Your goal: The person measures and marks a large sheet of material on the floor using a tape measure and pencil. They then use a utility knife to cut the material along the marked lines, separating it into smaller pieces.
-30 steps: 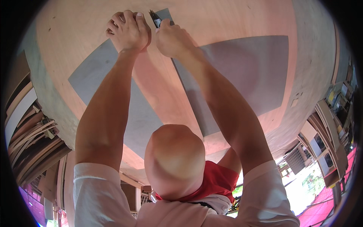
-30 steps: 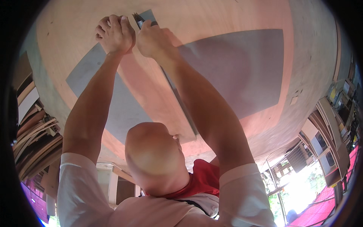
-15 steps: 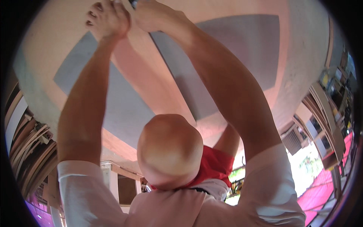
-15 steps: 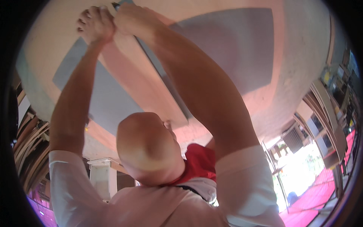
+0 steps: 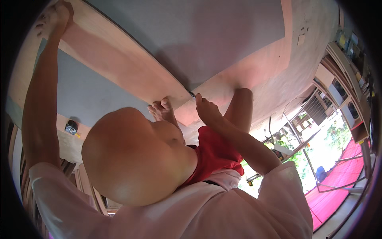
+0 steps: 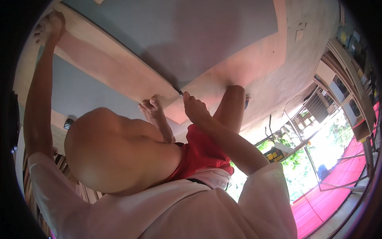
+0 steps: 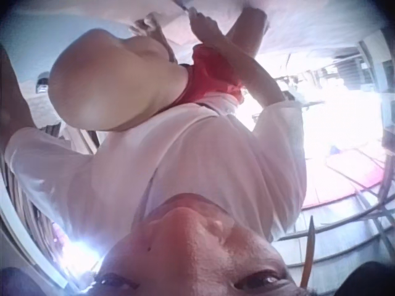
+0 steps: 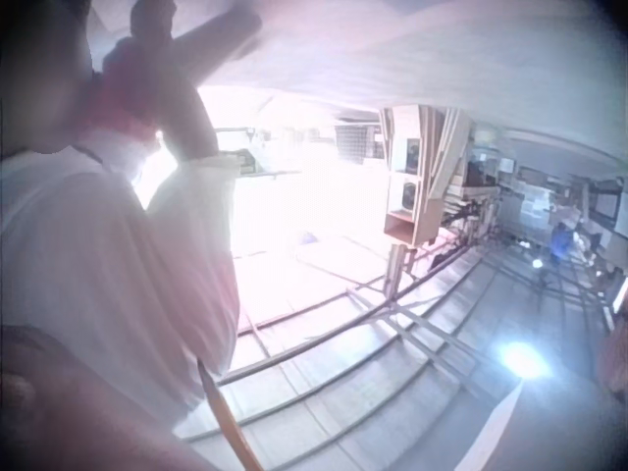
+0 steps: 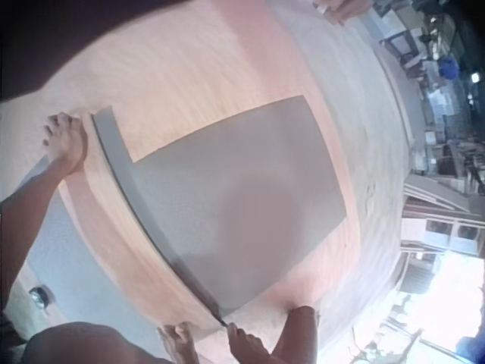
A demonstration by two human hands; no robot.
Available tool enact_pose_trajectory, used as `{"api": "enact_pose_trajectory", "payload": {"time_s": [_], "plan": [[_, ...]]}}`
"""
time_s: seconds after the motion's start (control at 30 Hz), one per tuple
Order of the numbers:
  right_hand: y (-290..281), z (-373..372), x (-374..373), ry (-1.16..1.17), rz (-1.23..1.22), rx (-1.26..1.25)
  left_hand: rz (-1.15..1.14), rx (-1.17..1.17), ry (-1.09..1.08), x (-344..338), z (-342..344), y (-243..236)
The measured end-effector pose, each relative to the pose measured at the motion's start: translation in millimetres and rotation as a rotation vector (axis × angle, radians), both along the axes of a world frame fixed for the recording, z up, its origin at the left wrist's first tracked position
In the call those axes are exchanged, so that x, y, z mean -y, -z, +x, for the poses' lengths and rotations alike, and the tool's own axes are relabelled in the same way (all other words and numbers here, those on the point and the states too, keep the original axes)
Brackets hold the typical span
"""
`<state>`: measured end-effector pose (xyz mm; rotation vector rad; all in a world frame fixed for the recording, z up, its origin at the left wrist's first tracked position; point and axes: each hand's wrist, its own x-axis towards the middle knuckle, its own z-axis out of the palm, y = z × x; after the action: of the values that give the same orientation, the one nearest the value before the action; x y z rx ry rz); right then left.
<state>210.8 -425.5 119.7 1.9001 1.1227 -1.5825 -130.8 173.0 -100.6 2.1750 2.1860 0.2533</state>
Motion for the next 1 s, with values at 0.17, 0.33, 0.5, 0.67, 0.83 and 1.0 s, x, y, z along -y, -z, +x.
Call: {"api": "enact_pose_trajectory", "payload": {"time_s": [0.17,0.33,0.5,0.67,0.83,1.0], "plan": [[-16,25,54,-0.031,-0.075,0.046,0.033,-0.155,0.033,30,35,-15],[-31,22,-41,-0.070,0.039,-0.027,-0.024,0.055,-0.035,70,94,-72],[-16,-25,-297,0.213,0.621,-0.270,-0.070,0.078,-0.068,67,85,-102],[46,-88,-466,0.049,0.876,-0.166,-0.034,0.096,-0.036,60,93,-108],[42,-98,-509,-0.067,0.595,-0.122,-0.008,0.116,-0.042,57,86,-105],[47,-90,-519,-0.161,0.634,-0.145,0.010,0.094,-0.033,59,83,-100]]}}
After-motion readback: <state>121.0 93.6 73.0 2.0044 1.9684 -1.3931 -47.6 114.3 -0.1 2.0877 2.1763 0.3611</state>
